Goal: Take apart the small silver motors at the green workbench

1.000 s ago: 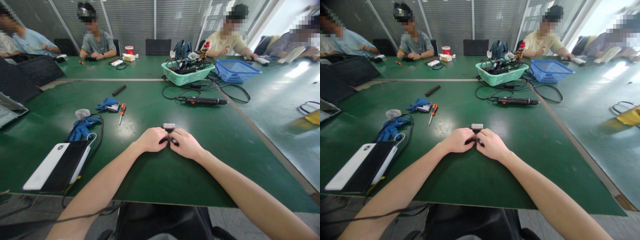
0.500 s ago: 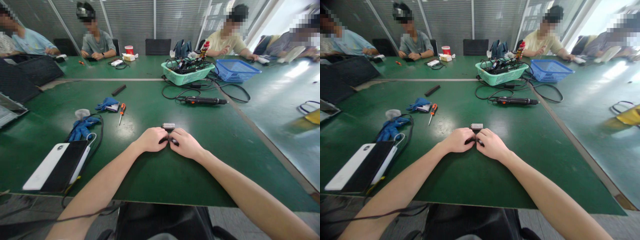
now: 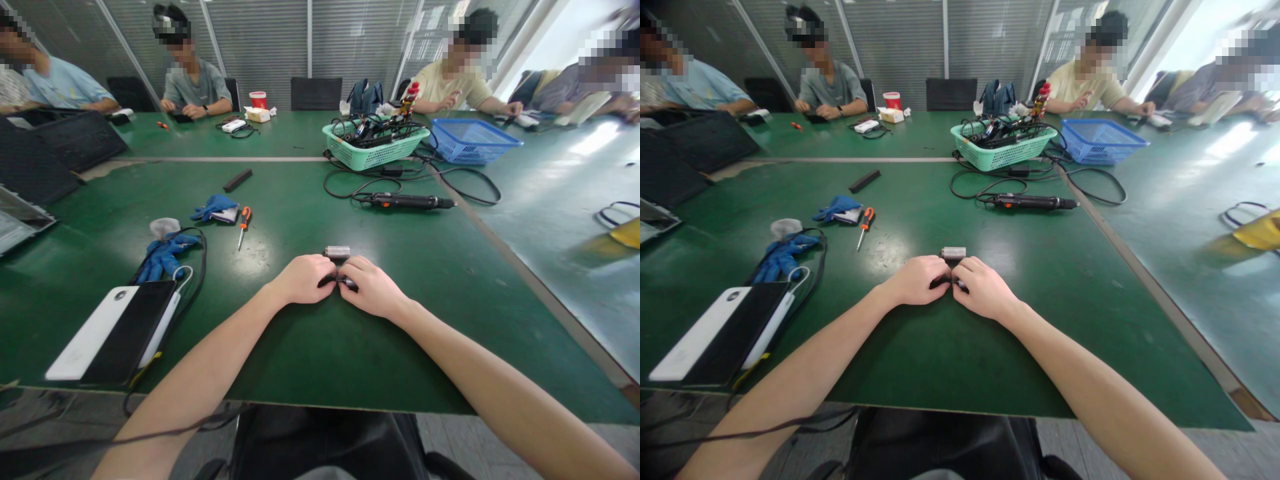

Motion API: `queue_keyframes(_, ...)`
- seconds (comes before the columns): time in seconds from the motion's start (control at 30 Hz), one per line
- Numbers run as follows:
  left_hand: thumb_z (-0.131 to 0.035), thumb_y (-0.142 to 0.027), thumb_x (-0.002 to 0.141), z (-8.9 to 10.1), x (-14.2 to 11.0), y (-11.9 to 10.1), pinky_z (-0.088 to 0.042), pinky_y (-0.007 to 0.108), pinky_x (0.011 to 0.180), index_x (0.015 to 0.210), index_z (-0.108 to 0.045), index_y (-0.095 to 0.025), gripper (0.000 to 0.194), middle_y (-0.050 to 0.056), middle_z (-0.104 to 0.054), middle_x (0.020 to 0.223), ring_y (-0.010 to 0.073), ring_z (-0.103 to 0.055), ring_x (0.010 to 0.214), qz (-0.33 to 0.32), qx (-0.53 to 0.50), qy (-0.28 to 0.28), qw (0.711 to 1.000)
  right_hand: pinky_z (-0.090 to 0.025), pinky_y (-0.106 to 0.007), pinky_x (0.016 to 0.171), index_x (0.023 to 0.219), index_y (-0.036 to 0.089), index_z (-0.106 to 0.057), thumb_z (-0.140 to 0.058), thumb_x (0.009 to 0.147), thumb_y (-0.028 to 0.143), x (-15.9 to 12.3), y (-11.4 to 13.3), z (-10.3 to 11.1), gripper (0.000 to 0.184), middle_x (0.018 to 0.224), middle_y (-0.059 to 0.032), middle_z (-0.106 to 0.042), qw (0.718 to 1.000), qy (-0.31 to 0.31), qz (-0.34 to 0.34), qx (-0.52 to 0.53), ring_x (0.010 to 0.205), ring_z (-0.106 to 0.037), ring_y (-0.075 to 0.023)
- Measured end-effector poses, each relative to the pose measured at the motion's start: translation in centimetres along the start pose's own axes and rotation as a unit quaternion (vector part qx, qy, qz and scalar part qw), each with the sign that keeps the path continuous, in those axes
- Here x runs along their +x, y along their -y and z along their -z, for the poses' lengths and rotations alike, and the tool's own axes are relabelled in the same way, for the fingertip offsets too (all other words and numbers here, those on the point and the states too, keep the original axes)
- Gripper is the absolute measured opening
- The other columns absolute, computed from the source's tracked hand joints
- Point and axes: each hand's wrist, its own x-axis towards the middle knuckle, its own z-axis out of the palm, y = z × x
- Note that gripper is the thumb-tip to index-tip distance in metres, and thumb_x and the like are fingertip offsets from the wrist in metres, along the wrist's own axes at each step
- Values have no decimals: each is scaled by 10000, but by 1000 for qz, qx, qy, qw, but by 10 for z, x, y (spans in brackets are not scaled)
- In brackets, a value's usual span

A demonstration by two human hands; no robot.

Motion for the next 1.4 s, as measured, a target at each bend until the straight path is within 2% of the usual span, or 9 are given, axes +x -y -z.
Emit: queue_keyframes(1.4,-579,-286,915,1,0,-1,-487,326,796,926,-618,-189,105,48,-674,935,203,-630,891,1,4,-1,1000,-529,-418,860,945,216,-624,-581,911,163,-1,-3,-1,76,985,-84,-636,1000,1,4,16,962,-593,-249)
